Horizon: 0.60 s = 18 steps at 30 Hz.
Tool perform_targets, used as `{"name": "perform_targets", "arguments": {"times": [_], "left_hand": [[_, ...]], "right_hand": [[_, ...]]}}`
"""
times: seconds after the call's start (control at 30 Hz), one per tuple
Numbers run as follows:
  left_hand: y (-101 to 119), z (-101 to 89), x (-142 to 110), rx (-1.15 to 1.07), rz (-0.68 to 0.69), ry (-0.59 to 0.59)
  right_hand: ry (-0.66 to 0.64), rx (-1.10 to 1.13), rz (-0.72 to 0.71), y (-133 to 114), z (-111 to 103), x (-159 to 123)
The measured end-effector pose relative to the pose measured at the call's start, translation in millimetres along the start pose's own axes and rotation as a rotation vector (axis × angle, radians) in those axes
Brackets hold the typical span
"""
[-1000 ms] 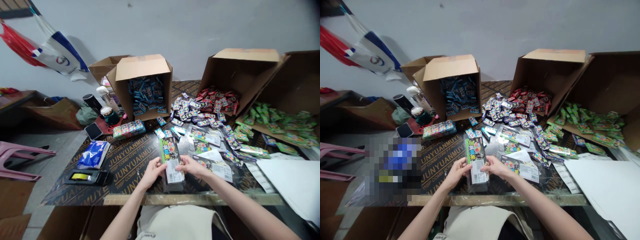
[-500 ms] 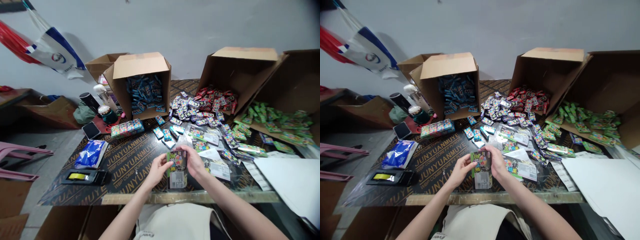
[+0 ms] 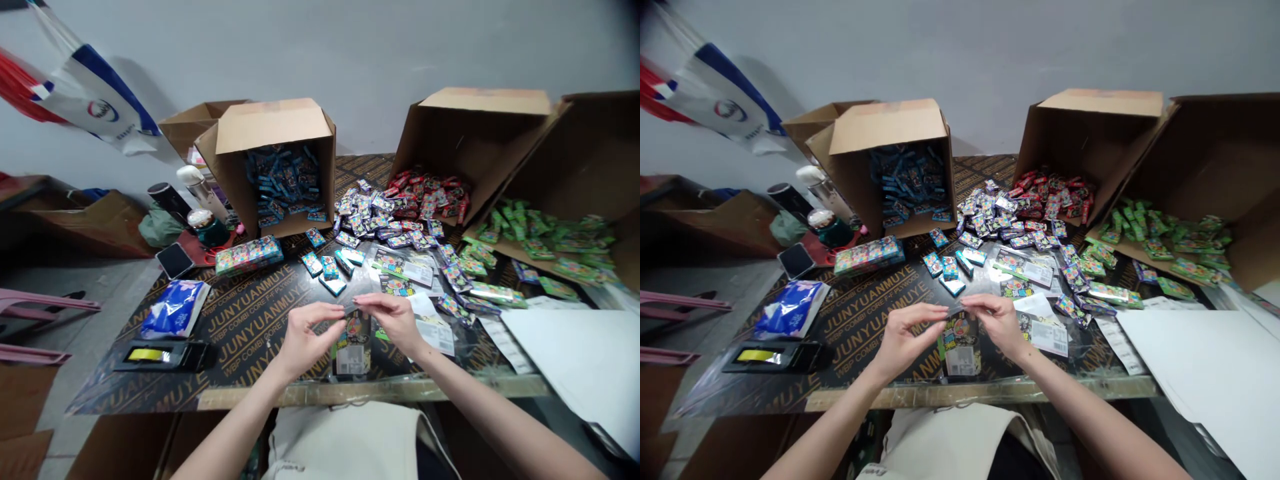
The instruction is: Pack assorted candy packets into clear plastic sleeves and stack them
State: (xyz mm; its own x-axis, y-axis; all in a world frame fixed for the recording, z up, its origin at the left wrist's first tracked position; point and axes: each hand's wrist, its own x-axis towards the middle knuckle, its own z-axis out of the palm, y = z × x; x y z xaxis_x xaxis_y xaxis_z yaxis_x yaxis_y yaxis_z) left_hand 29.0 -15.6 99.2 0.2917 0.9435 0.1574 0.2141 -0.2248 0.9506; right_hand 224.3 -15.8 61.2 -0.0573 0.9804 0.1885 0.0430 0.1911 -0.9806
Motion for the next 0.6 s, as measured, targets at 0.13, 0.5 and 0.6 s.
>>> {"name": "perform_targets", "arguments": {"times": [0.13,0.5,0.6], "left_hand": [[2,-1.9,-1,0.172,0.078,0.016],[4,-10.9,20,0.077,-0.096,-0.115],[10,-4.6,2,0.194,0.073,-0.136]], "right_hand": [[-0.124,-0.134,-0.109,-4,-7,-6],[-0.195,-0.229,0.131,-37,-6,-1],[-0.160,-0.398,0.074,-31,-4,-8]]}}
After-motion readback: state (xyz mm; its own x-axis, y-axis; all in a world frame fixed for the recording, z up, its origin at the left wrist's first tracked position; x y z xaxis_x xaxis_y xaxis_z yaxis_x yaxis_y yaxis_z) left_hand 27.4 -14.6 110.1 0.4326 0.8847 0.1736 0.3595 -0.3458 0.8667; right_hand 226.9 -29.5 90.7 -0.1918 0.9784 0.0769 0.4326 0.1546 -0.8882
